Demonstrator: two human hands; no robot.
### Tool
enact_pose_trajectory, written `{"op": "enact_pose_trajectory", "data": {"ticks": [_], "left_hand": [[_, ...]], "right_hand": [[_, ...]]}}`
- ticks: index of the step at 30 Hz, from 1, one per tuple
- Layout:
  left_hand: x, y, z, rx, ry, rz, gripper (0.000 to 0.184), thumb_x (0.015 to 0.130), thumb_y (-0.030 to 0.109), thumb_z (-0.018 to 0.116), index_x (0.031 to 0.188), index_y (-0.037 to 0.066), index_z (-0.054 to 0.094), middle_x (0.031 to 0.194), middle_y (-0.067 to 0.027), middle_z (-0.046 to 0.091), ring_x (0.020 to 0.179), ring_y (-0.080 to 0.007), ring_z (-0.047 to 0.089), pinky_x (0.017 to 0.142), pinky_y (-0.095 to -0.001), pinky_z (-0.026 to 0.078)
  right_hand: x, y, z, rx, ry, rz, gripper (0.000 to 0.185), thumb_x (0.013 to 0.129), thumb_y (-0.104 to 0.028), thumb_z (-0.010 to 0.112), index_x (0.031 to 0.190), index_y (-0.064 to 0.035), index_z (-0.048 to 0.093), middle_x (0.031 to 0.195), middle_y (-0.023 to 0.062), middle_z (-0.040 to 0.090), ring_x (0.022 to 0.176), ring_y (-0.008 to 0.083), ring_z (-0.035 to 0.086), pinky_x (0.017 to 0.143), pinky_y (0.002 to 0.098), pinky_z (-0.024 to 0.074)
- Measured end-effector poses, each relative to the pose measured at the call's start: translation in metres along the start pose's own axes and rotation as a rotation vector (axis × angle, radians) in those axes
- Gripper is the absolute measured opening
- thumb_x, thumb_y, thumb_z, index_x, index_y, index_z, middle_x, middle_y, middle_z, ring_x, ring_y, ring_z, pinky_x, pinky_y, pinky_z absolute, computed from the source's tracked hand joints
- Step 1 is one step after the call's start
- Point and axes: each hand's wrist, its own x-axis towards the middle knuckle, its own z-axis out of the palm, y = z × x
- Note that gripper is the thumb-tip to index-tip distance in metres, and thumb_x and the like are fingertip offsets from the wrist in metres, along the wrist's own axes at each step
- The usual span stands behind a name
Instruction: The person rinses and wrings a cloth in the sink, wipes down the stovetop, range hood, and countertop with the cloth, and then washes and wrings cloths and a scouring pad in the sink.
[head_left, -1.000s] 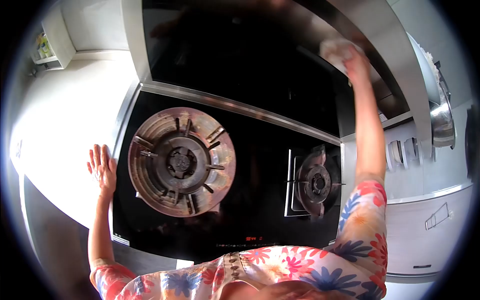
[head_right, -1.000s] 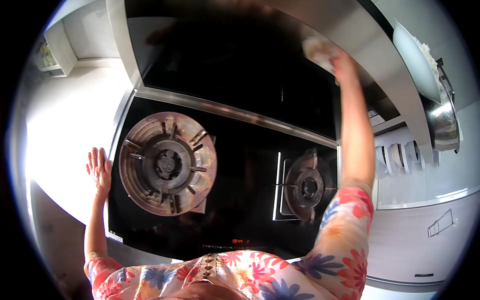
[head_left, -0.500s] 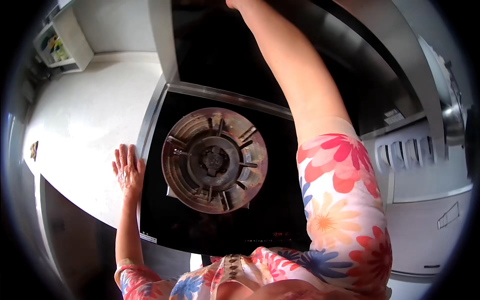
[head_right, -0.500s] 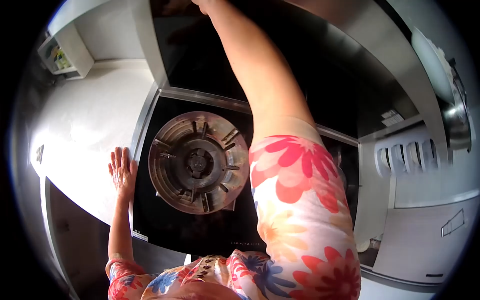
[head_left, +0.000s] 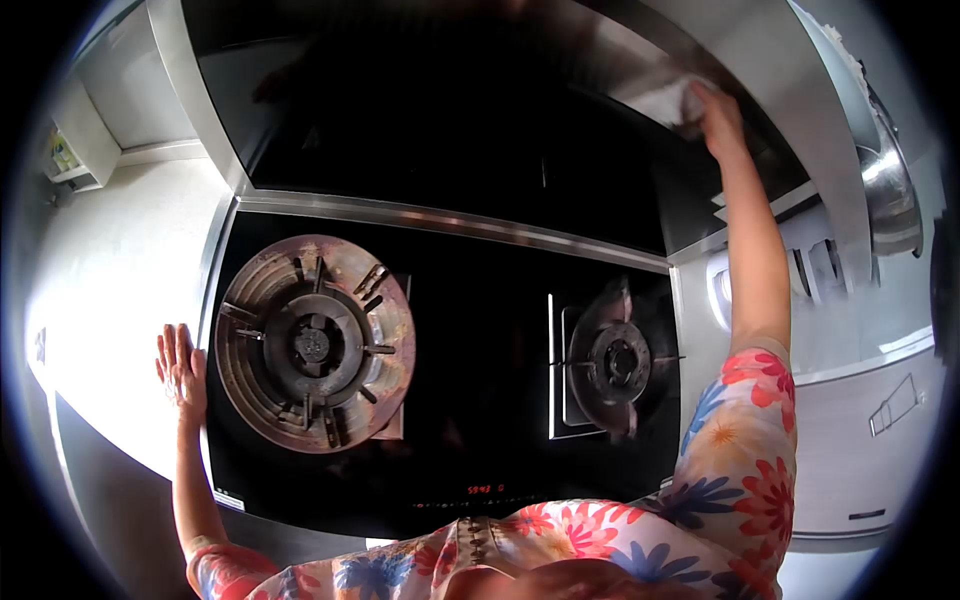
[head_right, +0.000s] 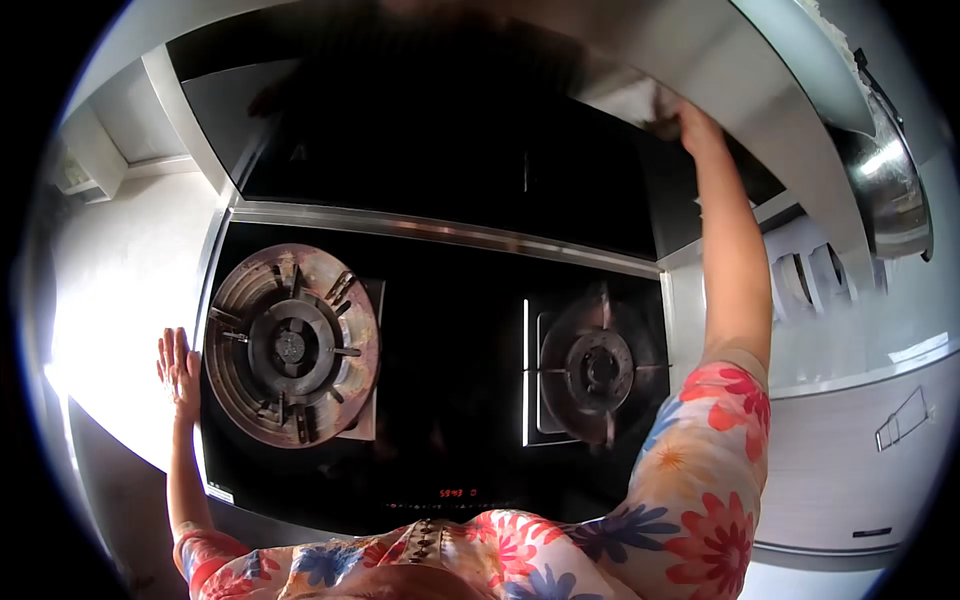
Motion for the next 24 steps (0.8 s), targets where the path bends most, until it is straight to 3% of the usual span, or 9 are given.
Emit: {"op": "enact_pose_trajectory", "data": {"ticks": [1,3,10,12,13,16,20,21,24], "left_hand": [[0.000,0.002,0.000,0.001,0.002,-0.010,0.051,0.091,0.037,0.034,0.138,0.018,0.026,0.146,-0.0073,0.018,0.135,-0.0264,0.013,0.107,-0.0462,0.010],[0.000,0.004,-0.001,0.016,-0.015,-0.025,0.051,0.091,0.036,0.034,0.139,0.019,0.026,0.146,-0.0073,0.017,0.135,-0.0262,0.013,0.107,-0.0463,0.009],[0.004,-0.011,0.022,-0.035,0.103,0.014,0.050,0.090,0.035,0.037,0.137,0.018,0.031,0.144,-0.0089,0.021,0.134,-0.0273,0.014,0.107,-0.0463,0.008],[0.004,-0.008,0.020,-0.025,0.091,0.000,0.051,0.090,0.036,0.037,0.137,0.018,0.031,0.145,-0.0089,0.020,0.134,-0.0276,0.014,0.106,-0.0481,0.008],[0.005,-0.007,0.020,-0.023,0.091,-0.006,0.051,0.090,0.035,0.037,0.137,0.018,0.031,0.145,-0.0088,0.020,0.134,-0.0277,0.015,0.106,-0.0482,0.008],[0.004,-0.002,0.015,-0.008,0.063,-0.035,0.050,0.090,0.034,0.037,0.136,0.017,0.031,0.144,-0.0087,0.021,0.134,-0.0275,0.015,0.106,-0.0482,0.010],[0.002,0.002,0.007,-0.075,0.049,-0.043,0.052,0.087,0.023,0.045,0.136,0.016,0.031,0.145,-0.0087,0.018,0.134,-0.0278,0.013,0.107,-0.0475,0.008],[0.002,0.003,0.004,-0.089,0.044,-0.039,0.052,0.087,0.023,0.045,0.136,0.015,0.032,0.145,-0.0093,0.018,0.135,-0.0278,0.013,0.107,-0.0479,0.009],[0.000,0.003,0.004,-0.136,0.101,-0.029,0.051,0.085,0.022,0.046,0.134,0.013,0.035,0.144,-0.0113,0.021,0.134,-0.0292,0.014,0.106,-0.0492,0.009]], "right_hand": [[0.030,0.031,-0.029,-0.029,0.226,0.040,0.028,0.077,-0.025,0.065,0.096,-0.0046,0.061,0.081,0.0031,0.060,0.066,0.0140,0.055,0.055,0.0281,0.0416],[0.019,0.019,-0.060,-0.115,0.140,0.172,0.031,0.077,-0.023,0.064,0.100,-0.0033,0.059,0.085,0.0053,0.061,0.071,0.0161,0.059,0.059,0.0302,0.0453],[0.036,0.039,-0.080,-1.541,-0.241,0.304,0.052,0.073,-0.029,0.064,0.113,0.0007,0.053,0.121,0.0197,0.050,0.113,0.0281,0.048,0.083,0.0377,0.0428],[-0.012,-0.013,-0.004,-1.528,-0.546,0.403,0.045,0.074,-0.026,0.061,0.108,0.0027,0.057,0.118,0.0232,0.051,0.114,0.0292,0.048,0.087,0.0371,0.0409],[-0.014,-0.010,-0.003,-1.360,-0.591,0.241,0.042,0.075,-0.025,0.060,0.105,0.0039,0.058,0.111,0.0207,0.055,0.104,0.0277,0.053,0.084,0.0370,0.0417],[0.014,0.010,0.046,-1.441,-0.615,0.067,0.032,0.074,-0.021,0.060,0.095,0.0019,0.064,0.103,0.0183,0.062,0.102,0.0304,0.056,0.088,0.0376,0.0381],[-0.011,-0.038,0.172,-0.980,-0.673,0.190,0.028,0.071,-0.017,0.062,0.093,0.0008,0.065,0.095,0.0141,0.063,0.090,0.0260,0.058,0.079,0.0365,0.0416],[-0.018,-0.047,0.206,-0.946,-0.745,0.210,0.024,0.080,-0.017,0.045,0.086,-0.0028,0.064,0.086,0.0077,0.061,0.083,0.0163,0.053,0.075,0.0330,0.0387],[-0.039,-0.089,0.302,-0.724,-0.890,0.245,0.029,0.084,-0.021,0.044,0.101,-0.0031,0.060,0.100,0.0077,0.058,0.096,0.0172,0.052,0.083,0.0335,0.0388]]}}
